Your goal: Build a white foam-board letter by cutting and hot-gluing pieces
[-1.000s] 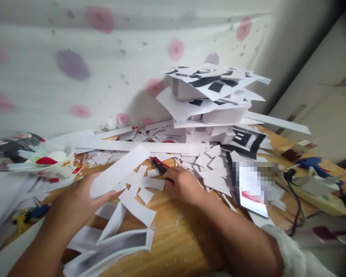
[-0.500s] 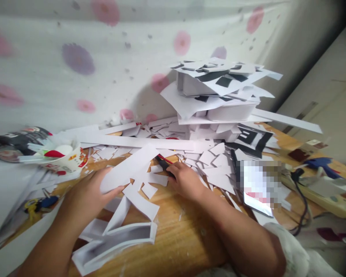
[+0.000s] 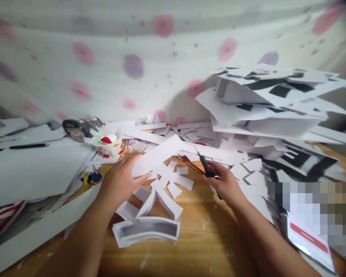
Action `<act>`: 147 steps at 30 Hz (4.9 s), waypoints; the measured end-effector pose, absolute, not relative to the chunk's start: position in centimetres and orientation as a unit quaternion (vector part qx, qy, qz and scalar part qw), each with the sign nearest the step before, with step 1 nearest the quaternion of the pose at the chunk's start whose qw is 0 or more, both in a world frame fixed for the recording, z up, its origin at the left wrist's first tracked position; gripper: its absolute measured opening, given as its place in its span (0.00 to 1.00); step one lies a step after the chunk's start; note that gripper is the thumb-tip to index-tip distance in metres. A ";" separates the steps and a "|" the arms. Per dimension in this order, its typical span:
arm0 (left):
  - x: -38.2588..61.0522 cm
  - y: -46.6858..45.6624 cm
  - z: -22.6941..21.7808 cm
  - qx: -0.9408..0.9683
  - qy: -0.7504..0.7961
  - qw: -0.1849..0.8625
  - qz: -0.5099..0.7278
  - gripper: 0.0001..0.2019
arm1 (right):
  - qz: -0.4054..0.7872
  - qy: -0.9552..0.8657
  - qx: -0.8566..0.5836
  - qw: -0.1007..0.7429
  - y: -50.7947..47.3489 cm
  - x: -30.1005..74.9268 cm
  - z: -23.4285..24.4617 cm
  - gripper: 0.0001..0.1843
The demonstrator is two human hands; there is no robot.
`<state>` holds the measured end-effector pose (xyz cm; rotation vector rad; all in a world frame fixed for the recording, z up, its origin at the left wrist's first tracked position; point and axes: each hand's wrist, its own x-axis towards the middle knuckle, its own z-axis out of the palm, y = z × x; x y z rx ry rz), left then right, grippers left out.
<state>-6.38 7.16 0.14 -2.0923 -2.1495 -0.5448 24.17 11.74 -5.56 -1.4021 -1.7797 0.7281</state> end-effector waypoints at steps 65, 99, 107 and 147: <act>-2.5 2.3 2.0 -0.799 -0.528 0.031 -0.285 0.23 | 0.251 -0.794 -0.365 0.417 7.1 18.7 -6.4 0.15; 0.0 3.3 2.4 -0.763 -0.611 0.022 -0.212 0.23 | 0.179 -0.800 -0.364 0.443 6.7 18.8 -4.7 0.10; -0.1 3.2 2.5 -0.760 -0.620 -0.032 -0.194 0.24 | 0.194 -0.801 -0.382 0.418 6.4 19.0 -4.8 0.11; 0.8 2.0 2.0 -0.793 -0.582 0.054 -0.174 0.15 | 0.222 -0.780 -0.307 0.498 6.8 18.3 -4.8 0.12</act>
